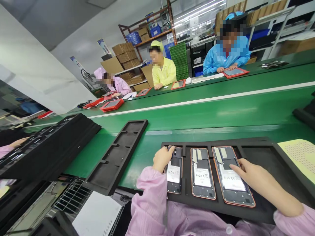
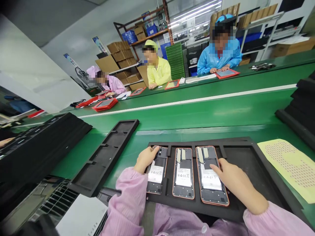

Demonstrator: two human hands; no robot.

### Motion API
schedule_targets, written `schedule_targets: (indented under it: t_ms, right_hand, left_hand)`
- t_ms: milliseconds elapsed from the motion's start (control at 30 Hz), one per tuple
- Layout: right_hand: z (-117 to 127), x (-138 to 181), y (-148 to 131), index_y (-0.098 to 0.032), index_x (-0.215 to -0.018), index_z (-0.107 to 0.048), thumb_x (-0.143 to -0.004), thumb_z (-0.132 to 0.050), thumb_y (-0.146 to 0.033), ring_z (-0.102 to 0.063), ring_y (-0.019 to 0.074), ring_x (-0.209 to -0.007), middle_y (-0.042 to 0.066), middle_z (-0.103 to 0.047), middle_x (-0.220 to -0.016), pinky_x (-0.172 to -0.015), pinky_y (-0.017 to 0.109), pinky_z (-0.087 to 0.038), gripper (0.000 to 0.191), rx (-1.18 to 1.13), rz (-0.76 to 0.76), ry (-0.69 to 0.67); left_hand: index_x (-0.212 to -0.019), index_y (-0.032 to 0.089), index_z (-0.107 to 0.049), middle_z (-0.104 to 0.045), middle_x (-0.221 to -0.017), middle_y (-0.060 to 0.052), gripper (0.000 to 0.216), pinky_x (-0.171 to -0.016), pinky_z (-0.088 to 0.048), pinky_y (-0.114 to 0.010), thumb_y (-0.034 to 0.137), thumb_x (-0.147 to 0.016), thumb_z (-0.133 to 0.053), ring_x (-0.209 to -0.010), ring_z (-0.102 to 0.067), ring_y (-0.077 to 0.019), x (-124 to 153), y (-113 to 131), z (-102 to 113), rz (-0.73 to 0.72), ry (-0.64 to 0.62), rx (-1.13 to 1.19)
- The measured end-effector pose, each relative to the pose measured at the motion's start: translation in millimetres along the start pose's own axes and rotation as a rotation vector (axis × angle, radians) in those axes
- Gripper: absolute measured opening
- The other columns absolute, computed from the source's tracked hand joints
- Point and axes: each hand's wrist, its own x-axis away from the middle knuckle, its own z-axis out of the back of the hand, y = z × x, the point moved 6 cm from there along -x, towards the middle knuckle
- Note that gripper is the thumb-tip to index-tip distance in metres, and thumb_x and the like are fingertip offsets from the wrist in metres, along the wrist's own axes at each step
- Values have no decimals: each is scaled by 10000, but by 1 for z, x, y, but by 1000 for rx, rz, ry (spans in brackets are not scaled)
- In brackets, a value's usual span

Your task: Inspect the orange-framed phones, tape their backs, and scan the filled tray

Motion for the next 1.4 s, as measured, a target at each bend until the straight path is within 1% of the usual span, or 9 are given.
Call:
schedule_targets:
  t_ms: [100,267,367,500,700,933,1133,1267,1400]
  right_hand:
    - [2,-3,3,-254,-687,-501,-655,-478,-540,-638,414,-650,116,-642,-612,-605,510,-453,289,47,-37,33]
    - [-1,-10,7,-234,-766,-554,-663,-475,-549,-659,370,-706,127,-684,-700,-648,465,-476,341,-74,-55,11]
    - [-5,-13,9,-242,-716,-546,-647,-494,-555,-665,333,-709,104,-697,-719,-654,439,-498,324,-203,-61,-12]
    - [-14,-4,7,-233,-833,-538,-627,-510,-555,-679,291,-769,87,-713,-816,-658,397,-545,384,-467,-44,-75]
    - [-24,11,-5,-199,-961,-480,-590,-598,-534,-685,282,-795,108,-707,-834,-651,373,-571,513,-780,-82,-160]
    - [-7,26,-14,-220,-1086,-541,-544,-712,-474,-667,301,-898,73,-688,-1055,-606,367,-585,622,-1182,-151,-50]
    - [-1,45,-34,-259,-1244,-512,-593,-744,-554,-606,316,-1067,80,-633,-1199,-817,427,-564,751,-1404,43,35]
    - [3,42,-30,-286,-1319,-469,-635,-726,-558,-479,287,-1241,70,-488,-1383,-1006,419,-449,780,-1305,187,205]
    - [11,37,-15,-283,-1455,-258,-768,-620,-553,-348,254,-1337,75,-308,-1501,-1089,420,-330,822,-1082,321,191]
  left_hand:
    - [-818,173,-564,-711,-875,-85,133,-743,-492,-294,287,-829,-497,-846,-676,-219,13,-12,2,-74,-39,239]
    - [-1050,146,-475,-670,-1070,-116,265,-739,-500,-275,279,-908,-294,-896,-659,-178,32,-6,11,-121,-9,529]
    - [-962,163,-525,-696,-999,-84,189,-737,-496,-262,269,-893,-385,-878,-665,-177,38,23,-11,-156,-107,564]
    - [-798,172,-561,-701,-862,-103,64,-819,-462,-355,234,-813,-559,-907,-659,-270,41,49,-43,-127,-174,452]
    - [-876,147,-592,-687,-980,-185,156,-865,-419,-419,275,-787,-611,-995,-622,-347,41,56,-55,-69,-192,422]
    - [-874,133,-594,-703,-944,-138,176,-756,-485,-320,297,-827,-550,-886,-657,-251,50,58,-62,-69,-179,747]
    - [-1181,203,-525,-623,-1225,-65,382,-986,-409,-309,362,-834,-556,-1124,-570,-193,82,94,-28,-294,-30,1150]
    - [-1111,197,-592,-645,-1189,-86,503,-1006,-413,-382,590,-800,-548,-1139,-568,-252,105,136,-47,-407,-225,1494]
    - [-1227,189,-523,-602,-1259,-117,668,-1020,-415,-403,684,-780,-498,-1170,-553,-272,118,159,-58,-598,-281,1552]
